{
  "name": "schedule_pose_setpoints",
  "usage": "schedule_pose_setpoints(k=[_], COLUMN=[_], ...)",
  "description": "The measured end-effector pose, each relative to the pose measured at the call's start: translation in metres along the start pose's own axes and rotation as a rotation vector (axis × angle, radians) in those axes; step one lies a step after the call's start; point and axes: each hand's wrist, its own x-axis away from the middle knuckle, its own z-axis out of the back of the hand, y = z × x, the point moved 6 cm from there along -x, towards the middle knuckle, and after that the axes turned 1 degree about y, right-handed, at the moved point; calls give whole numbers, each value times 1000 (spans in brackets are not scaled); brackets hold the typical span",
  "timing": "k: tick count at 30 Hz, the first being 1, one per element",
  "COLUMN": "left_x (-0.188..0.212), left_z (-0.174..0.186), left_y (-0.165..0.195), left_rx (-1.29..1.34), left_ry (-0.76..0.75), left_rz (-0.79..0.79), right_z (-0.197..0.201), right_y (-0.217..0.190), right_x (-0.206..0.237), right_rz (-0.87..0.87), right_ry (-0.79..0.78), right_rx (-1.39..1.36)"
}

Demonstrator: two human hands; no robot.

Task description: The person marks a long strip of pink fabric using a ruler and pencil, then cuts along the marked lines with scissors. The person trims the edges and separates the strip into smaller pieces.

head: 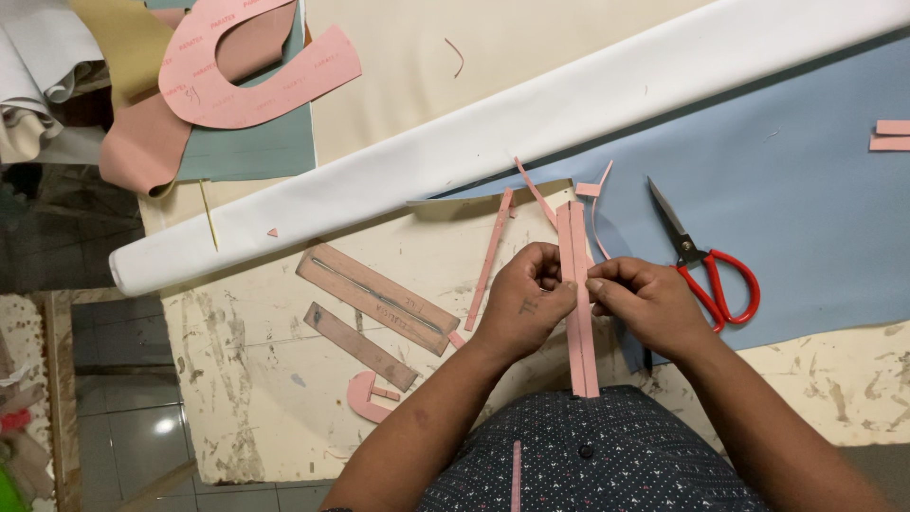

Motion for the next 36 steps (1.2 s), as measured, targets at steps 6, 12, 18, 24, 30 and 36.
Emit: schedule_pose_setpoints(k=[6, 12, 18, 24, 30, 36], left_x=[-1, 0, 1, 0, 2, 2], left_z=[-1, 0, 0, 0, -1, 1], left_y=[-2, -1, 0, -3, -3, -4], left_rx=[27, 39, 8, 5, 20, -31], left_ry=[1, -11, -1, 4, -5, 13], left_rz=[-26, -48, -54, -23, -28, -2], right_z=[-2, -2, -3, -5, -5, -7], right_y=[-1, -3, -4, 0, 1, 0], right_x=[0, 2, 2, 1, 2, 2], right_rz=[14, -5, -13, -19, -28, 4], right_ry=[-17, -17, -16, -19, -11, -14], right_rx=[-9, -7, 0, -23, 2, 1])
